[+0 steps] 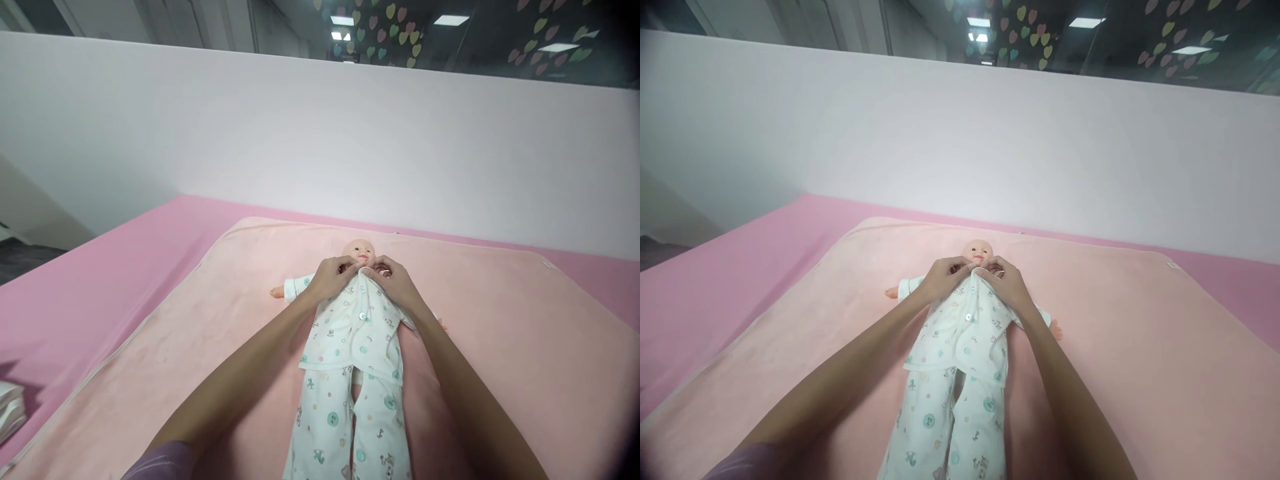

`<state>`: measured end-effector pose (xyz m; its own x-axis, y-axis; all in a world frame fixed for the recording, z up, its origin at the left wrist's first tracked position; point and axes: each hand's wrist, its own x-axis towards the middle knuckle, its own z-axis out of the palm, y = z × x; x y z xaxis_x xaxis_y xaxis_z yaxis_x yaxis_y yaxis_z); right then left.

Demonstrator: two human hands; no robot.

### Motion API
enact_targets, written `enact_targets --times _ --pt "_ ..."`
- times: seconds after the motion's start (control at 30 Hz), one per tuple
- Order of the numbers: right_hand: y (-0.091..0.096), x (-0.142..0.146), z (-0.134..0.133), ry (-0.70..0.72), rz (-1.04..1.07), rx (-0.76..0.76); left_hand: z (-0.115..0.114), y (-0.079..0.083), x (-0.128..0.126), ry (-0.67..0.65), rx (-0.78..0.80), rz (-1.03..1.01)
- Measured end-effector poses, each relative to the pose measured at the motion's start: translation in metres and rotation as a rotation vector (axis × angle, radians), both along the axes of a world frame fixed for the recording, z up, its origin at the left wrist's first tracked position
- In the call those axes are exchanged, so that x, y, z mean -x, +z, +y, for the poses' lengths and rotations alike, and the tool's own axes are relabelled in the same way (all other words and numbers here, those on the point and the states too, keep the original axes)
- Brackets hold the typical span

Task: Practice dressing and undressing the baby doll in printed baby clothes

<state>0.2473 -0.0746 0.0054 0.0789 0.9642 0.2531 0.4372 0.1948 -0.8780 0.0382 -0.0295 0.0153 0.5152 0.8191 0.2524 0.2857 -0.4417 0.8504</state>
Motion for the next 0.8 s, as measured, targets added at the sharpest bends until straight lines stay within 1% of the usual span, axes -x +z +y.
enact_targets --times 0.17,0.23,0.33,0.43,0.67,0.73,0.8 --pt "0.000 0.001 -0.002 -0.027 -0.020 0.006 -0.005 0.007 0.001 0.024 0.061 0.013" --pt "0.000 -0.003 -0.003 0.009 0.003 0.046 -0.004 0.006 0.001 0.008 0.077 -0.006" --pt "0.002 -0.010 -0.003 0.102 0.070 0.136 -0.002 0.004 0.001 -0.026 0.097 -0.039" --pt "0.004 -0.013 -0.004 0.115 0.123 0.183 0.000 0.001 0.000 -0.001 0.106 -0.051" --pt "0.003 -0.008 -0.004 0.081 0.150 0.184 0.006 -0.006 -0.001 -0.022 0.208 -0.083" --pt "0.002 -0.008 -0.004 0.079 0.159 0.177 0.006 -0.008 -0.003 -0.007 0.202 -0.066" --pt "0.001 -0.007 -0.004 0.083 0.173 0.164 0.006 -0.011 -0.006 0.017 0.159 -0.053"
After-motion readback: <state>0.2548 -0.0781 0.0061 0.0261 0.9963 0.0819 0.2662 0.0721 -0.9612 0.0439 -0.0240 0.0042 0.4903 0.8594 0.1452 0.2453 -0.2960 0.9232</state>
